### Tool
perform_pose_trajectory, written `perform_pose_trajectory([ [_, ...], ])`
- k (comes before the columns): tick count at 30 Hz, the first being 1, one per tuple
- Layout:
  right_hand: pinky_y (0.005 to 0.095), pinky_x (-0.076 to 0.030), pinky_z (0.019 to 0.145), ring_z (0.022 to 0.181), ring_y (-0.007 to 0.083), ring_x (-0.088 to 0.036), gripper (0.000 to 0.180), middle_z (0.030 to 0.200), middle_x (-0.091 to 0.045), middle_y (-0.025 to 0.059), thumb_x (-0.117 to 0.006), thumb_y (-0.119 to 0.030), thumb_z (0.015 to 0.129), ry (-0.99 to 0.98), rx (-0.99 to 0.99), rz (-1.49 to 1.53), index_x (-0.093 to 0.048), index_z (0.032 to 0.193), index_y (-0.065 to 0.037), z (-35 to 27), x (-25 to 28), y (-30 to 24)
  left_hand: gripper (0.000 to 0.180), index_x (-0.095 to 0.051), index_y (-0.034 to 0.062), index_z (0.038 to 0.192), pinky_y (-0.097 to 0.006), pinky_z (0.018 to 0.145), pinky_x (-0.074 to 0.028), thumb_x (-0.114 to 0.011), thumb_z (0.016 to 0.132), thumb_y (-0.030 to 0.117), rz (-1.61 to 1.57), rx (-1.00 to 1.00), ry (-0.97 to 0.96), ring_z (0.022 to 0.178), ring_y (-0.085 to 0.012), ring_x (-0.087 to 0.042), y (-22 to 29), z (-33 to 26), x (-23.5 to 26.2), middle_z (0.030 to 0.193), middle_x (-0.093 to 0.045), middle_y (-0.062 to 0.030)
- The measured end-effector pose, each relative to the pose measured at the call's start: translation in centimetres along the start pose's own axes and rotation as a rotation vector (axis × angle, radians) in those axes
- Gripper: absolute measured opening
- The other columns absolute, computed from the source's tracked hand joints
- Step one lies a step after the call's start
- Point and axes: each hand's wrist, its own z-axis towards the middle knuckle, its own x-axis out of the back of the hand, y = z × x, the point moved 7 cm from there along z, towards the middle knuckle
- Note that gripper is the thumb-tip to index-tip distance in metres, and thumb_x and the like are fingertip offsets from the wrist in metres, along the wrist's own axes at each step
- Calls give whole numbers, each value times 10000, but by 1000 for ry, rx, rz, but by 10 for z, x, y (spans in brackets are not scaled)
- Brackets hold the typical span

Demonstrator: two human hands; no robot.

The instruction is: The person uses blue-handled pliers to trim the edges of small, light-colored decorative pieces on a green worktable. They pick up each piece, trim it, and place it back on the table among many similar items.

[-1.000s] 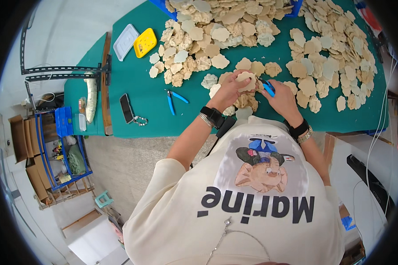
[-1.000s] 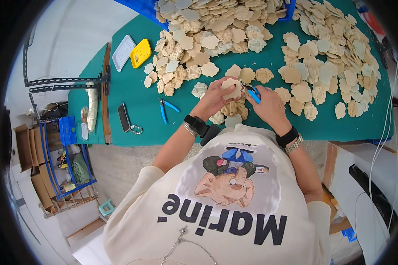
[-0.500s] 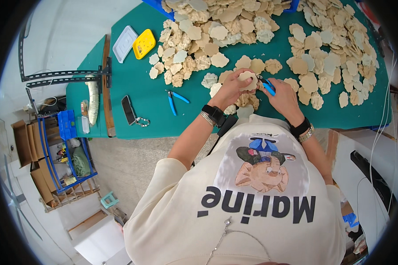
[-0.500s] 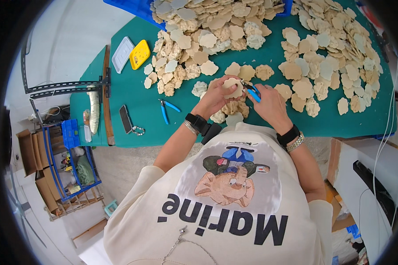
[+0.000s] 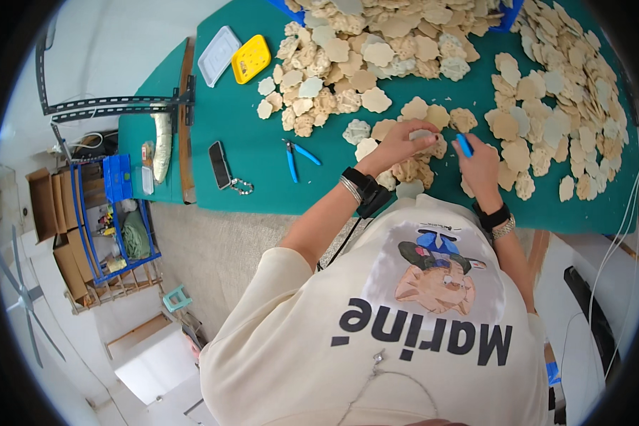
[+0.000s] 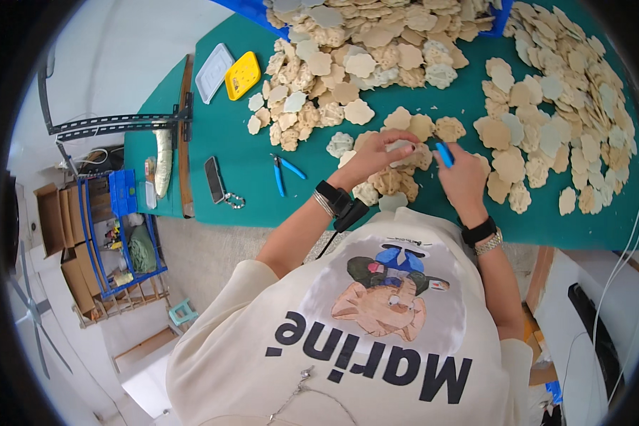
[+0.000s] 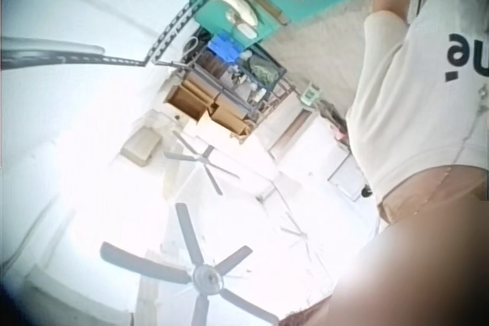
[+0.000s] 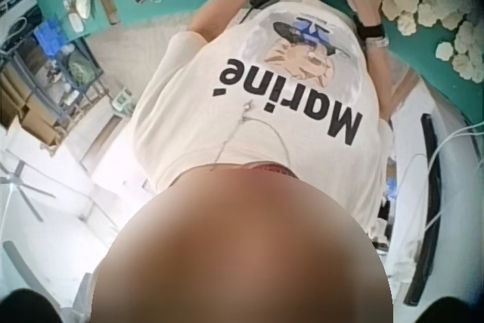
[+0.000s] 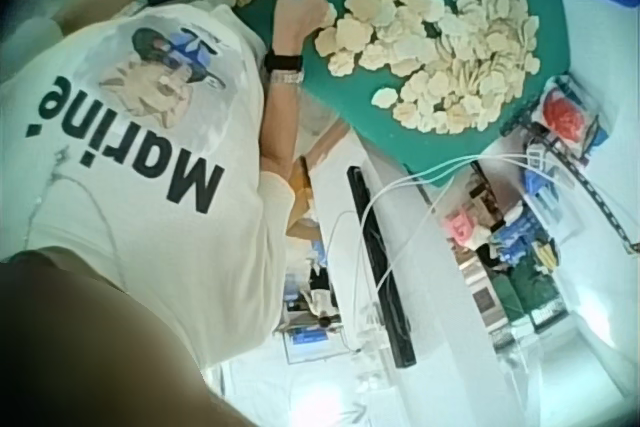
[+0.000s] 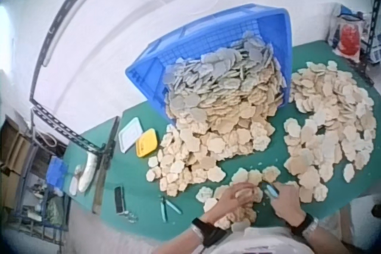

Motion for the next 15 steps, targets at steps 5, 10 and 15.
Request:
perform_pose_trajectory([
  [5, 440, -506, 616, 662, 364, -651, 312, 709, -660, 186, -687, -327, 873, 49, -24, -55, -688, 1025, -54, 8, 4, 10, 439, -697, 27, 839, -457, 725, -499, -661, 872, 463, 811, 381, 684, 840, -339, -662, -30, 5, 94, 879, -702, -140],
  [10, 428, -508, 638, 719, 355, -653, 311, 777, -668, 174, -692, -315, 871, -8, 31, -122, -683, 1056, -65, 8, -4, 1, 507, -651, -5, 811, -478, 698, -502, -749, 776, 491, 1067, 423, 794, 790, -359, -661, -48, 18, 105, 812, -678, -163],
  [15, 431, -506, 648, 755, 362, -651, 315, 843, -674, 176, -690, -291, 873, -50, 30, -106, -664, 1084, -59, 4, -3, -3, 372, -557, 3, 950, -436, 771, -497, -791, 758, 219, 877, 199, 945, 918, -366, -622, -31, 30, 95, 968, -633, -175],
])
